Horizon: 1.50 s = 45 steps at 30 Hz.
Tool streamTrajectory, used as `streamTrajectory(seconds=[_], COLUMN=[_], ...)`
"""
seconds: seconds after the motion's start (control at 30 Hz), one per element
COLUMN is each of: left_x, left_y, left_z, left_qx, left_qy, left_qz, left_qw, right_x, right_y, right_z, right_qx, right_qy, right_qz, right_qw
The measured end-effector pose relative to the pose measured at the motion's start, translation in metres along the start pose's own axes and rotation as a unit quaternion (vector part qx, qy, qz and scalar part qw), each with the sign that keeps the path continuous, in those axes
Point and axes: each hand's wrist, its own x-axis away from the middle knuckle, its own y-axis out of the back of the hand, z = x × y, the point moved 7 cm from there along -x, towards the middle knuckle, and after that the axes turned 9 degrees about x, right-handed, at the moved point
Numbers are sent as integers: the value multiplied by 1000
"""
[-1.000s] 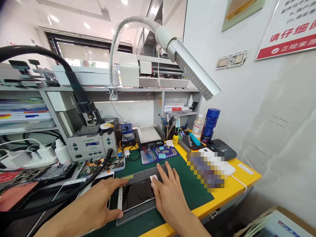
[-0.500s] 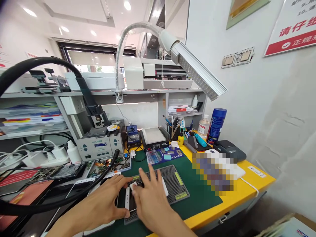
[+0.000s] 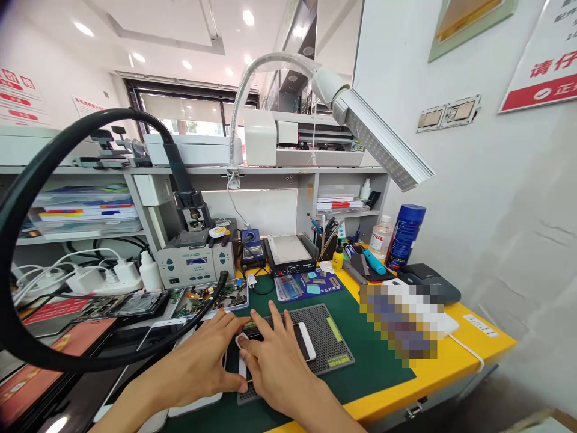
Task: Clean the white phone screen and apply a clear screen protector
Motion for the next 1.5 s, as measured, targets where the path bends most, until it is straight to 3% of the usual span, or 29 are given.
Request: streamTrajectory(seconds=[0.3, 0.67, 1.07, 1.5], left_x=[1, 3, 3, 4], left_y=[1, 2, 2, 2], left_z=[-3, 1, 0, 5], left_qx=[-44, -20, -27, -7], left_qy=[-32, -33, -34, -7], left_qz=[-11, 11, 26, 18], left_qw=[998, 999, 999, 1000], right_x=[40, 4, 44, 0], right_y=[7, 7, -5, 5], right_z=[2, -9, 16, 9], right_qx=[0, 11, 54, 50], right_qy=[62, -8, 58, -1], right_qz=[61, 17, 7, -3], right_qw=[996, 1000, 997, 999])
